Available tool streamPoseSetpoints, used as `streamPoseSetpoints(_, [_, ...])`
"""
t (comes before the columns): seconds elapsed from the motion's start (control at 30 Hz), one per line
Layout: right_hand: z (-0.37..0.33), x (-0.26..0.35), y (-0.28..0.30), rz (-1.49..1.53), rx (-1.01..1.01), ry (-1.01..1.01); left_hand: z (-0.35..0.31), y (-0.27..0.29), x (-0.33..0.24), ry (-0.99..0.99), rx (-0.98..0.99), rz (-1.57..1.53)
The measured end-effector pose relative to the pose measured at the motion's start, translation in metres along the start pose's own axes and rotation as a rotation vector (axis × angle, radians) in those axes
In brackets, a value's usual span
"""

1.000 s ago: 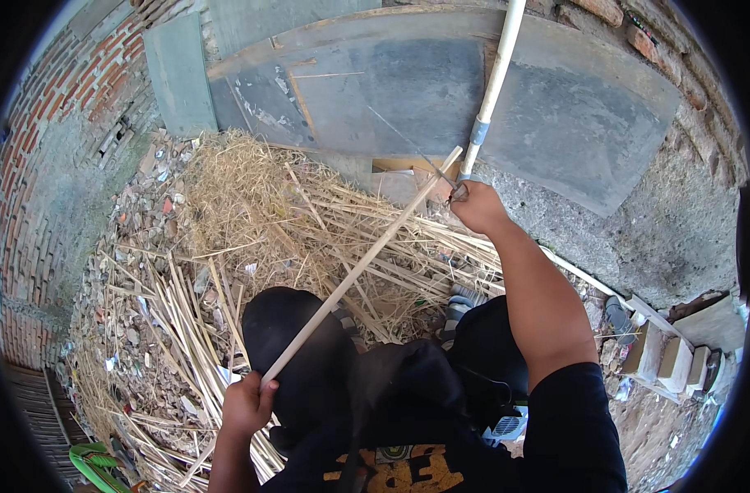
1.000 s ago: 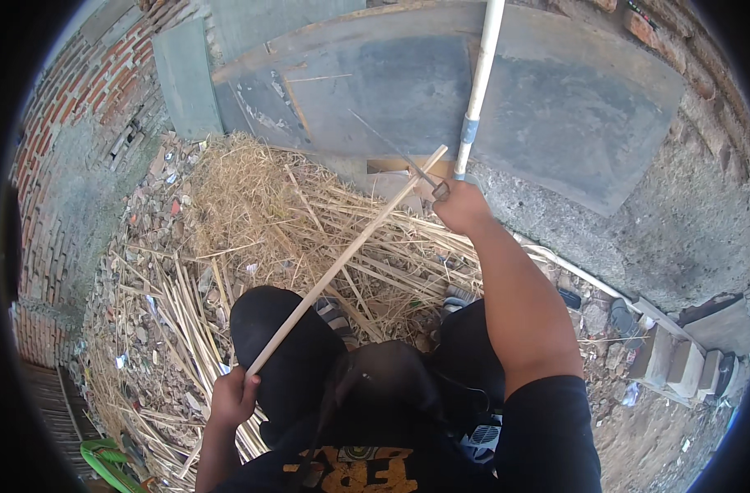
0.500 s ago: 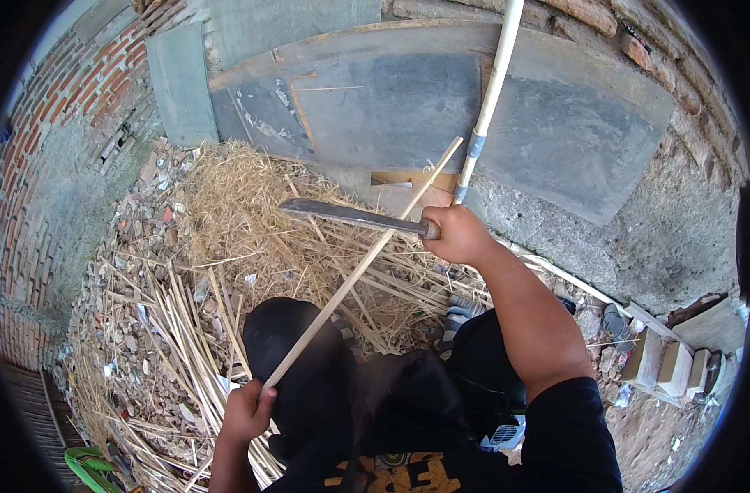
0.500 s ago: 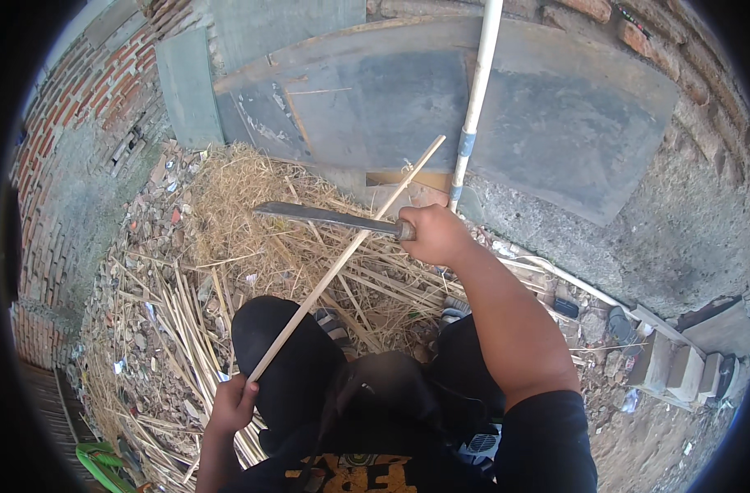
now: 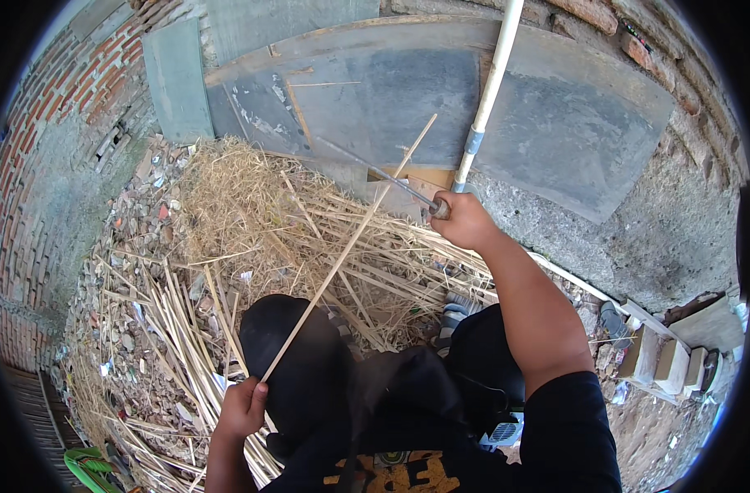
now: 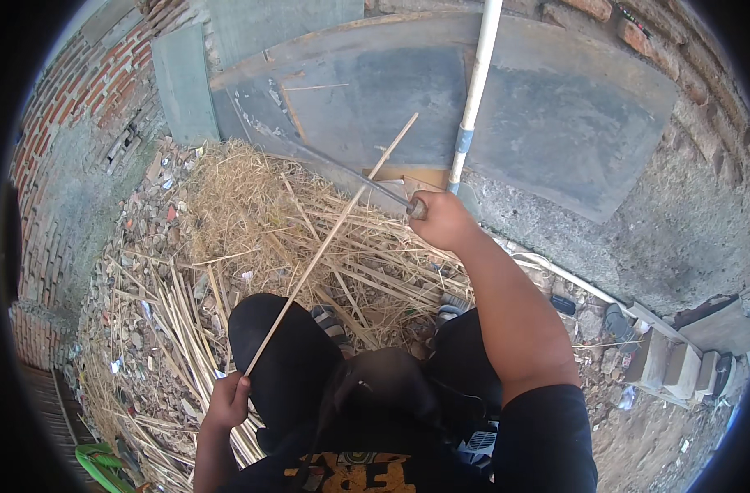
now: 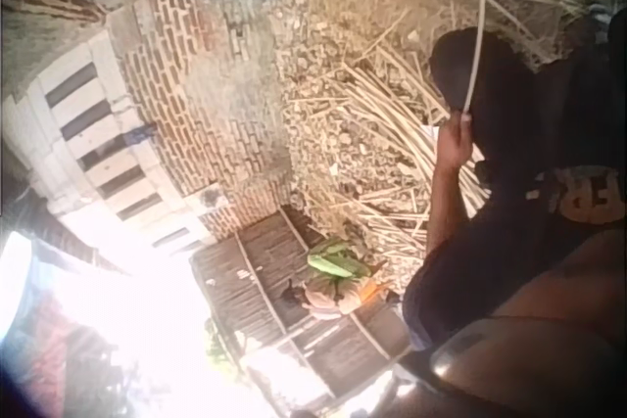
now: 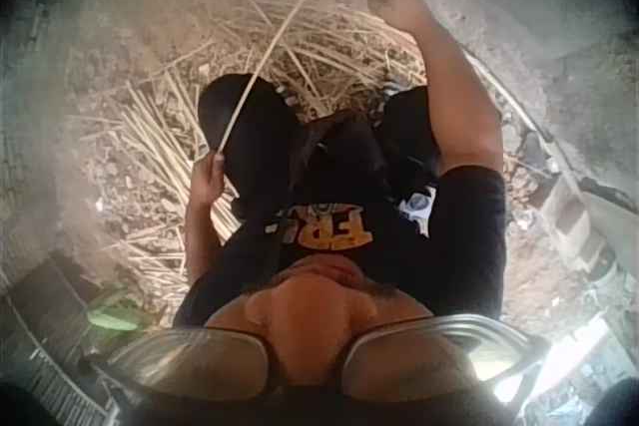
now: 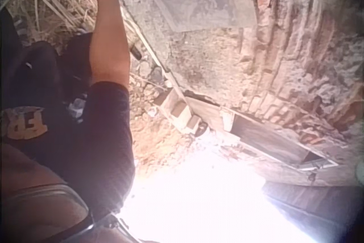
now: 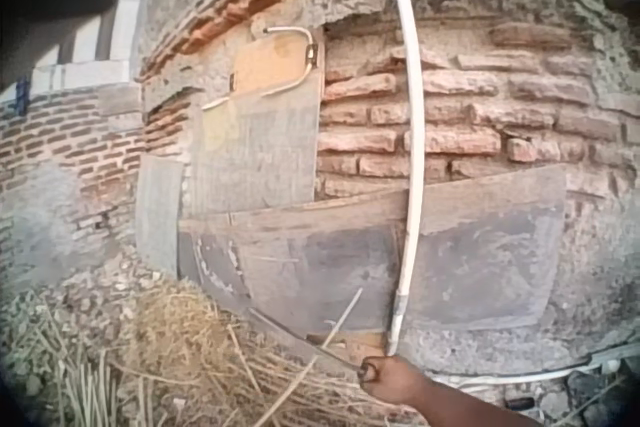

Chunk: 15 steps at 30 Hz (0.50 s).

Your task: The person whittles and sharpens thin wooden strips using a large knife while sitting outdoors.

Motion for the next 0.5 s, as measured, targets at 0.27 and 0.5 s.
streamPoseSetpoints(0.27, [-0.018,0.078,-0.023,-0.351,0.212,0.306,-0.003,0.0,-0.016,0.015,-0.045,0.111])
streamPoseSetpoints(0.5, [0.003,0.009,-0.012,-0.14,0.055,0.031,0.001,0.003,-0.021,-0.032,-0.047,0.212])
Point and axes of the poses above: each hand's wrist, its own z-axis towards the middle knuckle, its own y-axis out of the back of the hand, x = y × z, the point moved 6 cm from there along z, towards the middle knuckle, and after that the axes turned 11 degrees about -z, right-handed, at the moved point
